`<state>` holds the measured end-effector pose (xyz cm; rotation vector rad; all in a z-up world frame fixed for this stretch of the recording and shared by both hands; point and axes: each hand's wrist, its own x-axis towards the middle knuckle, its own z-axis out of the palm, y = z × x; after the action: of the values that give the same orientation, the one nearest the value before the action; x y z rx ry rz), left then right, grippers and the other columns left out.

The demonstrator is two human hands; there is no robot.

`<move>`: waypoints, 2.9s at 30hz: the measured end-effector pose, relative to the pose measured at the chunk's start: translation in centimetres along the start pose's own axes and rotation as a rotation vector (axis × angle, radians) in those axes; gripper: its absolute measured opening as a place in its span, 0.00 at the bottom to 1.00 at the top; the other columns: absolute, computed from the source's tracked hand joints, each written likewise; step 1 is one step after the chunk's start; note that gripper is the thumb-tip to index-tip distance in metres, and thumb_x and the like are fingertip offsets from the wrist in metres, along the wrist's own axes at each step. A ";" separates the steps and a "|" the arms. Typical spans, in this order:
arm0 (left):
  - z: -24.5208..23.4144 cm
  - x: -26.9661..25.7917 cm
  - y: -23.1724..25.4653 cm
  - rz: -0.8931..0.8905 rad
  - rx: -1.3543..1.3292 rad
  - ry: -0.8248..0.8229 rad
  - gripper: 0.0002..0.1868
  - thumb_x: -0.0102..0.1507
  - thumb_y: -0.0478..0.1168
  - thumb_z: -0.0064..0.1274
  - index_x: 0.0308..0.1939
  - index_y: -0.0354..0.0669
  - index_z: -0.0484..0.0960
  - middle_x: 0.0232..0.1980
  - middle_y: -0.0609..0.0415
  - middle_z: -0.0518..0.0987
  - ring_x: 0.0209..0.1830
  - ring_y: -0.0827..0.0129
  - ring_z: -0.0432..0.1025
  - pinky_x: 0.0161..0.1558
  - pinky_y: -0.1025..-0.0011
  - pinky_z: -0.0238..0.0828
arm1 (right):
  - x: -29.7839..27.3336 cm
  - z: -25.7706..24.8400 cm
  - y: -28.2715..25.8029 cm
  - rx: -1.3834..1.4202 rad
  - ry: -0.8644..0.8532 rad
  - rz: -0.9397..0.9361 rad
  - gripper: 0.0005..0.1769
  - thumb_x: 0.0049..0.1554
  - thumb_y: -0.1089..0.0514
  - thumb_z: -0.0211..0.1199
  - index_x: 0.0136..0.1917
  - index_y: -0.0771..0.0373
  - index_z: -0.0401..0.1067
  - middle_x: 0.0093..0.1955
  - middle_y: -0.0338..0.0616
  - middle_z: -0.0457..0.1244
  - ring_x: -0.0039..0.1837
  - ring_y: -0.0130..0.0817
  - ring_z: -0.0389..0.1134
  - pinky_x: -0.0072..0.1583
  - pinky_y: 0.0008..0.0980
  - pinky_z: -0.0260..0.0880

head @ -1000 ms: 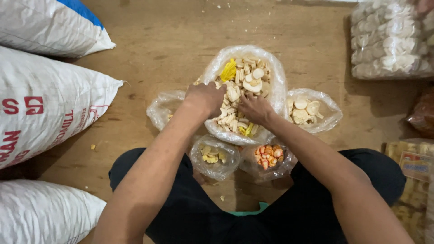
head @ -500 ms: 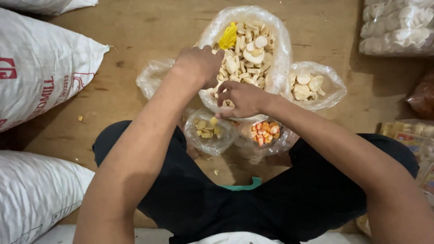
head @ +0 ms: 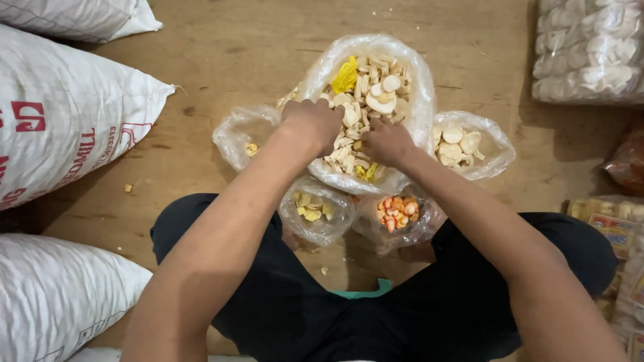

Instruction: Sorting and packing snack pieces from a large bag into smaller plastic bags on the floor.

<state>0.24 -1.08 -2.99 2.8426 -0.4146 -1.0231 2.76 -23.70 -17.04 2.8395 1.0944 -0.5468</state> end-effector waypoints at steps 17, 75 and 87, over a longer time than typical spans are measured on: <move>-1.4 0.0 -0.2 0.006 -0.001 0.016 0.37 0.60 0.37 0.60 0.74 0.46 0.67 0.61 0.37 0.76 0.59 0.35 0.73 0.55 0.34 0.67 | -0.5 -11.4 -4.0 0.416 -0.238 -0.163 0.25 0.56 0.35 0.61 0.47 0.56 0.82 0.56 0.55 0.67 0.62 0.62 0.69 0.63 0.55 0.70; -1.3 2.1 -0.7 -0.039 0.010 -0.004 0.43 0.60 0.44 0.62 0.78 0.51 0.61 0.61 0.38 0.76 0.60 0.35 0.73 0.54 0.34 0.67 | 0.4 0.5 1.2 -0.343 0.595 -0.167 0.08 0.42 0.48 0.60 0.28 0.51 0.72 0.47 0.44 0.56 0.52 0.46 0.56 0.51 0.50 0.53; -2.7 1.0 -0.4 -0.041 0.012 -0.019 0.39 0.59 0.39 0.61 0.75 0.48 0.67 0.61 0.39 0.77 0.59 0.37 0.74 0.53 0.37 0.70 | -0.8 -2.9 -3.1 -0.319 0.647 -0.083 0.08 0.46 0.56 0.59 0.30 0.55 0.77 0.40 0.46 0.61 0.47 0.47 0.60 0.47 0.51 0.56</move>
<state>2.79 -1.05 -1.64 2.8660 -0.3674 -1.0587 1.01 -21.38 -13.78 2.7332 1.2310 0.5477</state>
